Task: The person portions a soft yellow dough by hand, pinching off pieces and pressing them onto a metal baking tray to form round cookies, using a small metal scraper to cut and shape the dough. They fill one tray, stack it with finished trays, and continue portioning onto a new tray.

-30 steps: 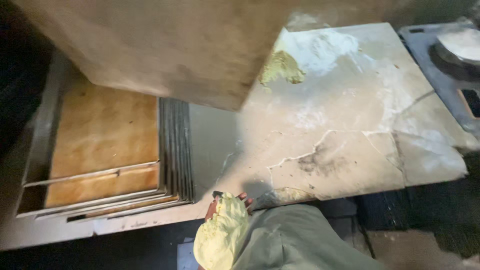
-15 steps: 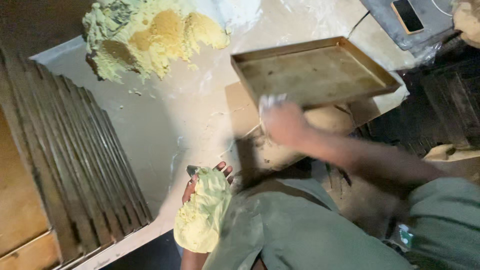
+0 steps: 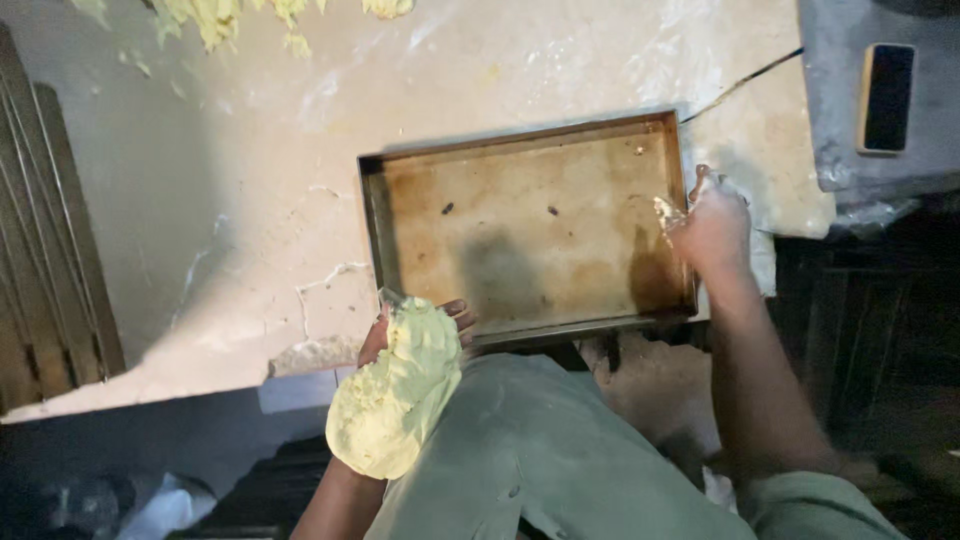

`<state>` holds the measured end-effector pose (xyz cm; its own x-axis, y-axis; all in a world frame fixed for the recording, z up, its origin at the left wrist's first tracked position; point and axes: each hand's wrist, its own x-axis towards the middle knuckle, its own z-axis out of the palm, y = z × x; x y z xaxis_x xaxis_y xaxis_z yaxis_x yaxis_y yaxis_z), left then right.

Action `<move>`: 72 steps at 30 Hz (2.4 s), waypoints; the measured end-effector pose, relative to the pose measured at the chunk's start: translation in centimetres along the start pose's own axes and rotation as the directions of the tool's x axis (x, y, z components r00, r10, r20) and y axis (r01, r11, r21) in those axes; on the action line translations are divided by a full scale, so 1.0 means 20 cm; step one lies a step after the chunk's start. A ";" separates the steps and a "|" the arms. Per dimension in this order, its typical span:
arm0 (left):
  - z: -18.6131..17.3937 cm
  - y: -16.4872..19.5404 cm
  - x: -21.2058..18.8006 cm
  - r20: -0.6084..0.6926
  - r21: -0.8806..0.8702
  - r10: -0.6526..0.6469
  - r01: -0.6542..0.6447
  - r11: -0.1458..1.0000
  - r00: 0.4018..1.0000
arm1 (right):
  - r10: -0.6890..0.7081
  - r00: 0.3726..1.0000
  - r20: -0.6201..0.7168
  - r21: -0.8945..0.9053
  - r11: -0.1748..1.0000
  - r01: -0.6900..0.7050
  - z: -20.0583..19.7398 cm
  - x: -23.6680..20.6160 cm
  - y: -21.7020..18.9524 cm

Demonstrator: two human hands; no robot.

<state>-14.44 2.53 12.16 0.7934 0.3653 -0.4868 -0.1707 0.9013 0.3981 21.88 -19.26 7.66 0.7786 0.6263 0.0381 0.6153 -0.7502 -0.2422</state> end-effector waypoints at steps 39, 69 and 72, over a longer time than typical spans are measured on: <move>-0.48 -0.02 0.48 0.047 -0.584 -0.014 0.039 0.811 0.999 | -0.399 0.229 0.888 -0.027 0.453 0.891 0.56 0.31 -1.95; -0.56 -0.27 -0.10 -0.126 -0.600 0.059 -0.123 0.791 0.990 | -0.402 -0.097 0.910 0.329 0.564 0.757 0.51 -0.16 -1.98; -0.56 -0.34 -0.11 -0.150 -0.619 0.080 -0.157 0.769 0.985 | -0.511 -0.094 0.854 0.374 0.479 0.794 0.60 -0.27 -1.92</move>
<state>-21.67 -1.76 1.85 0.6802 0.4673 -0.5648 -0.6178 0.7801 -0.0986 -7.52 8.68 5.20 -0.4930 0.5059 -0.7079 0.8670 0.2174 -0.4484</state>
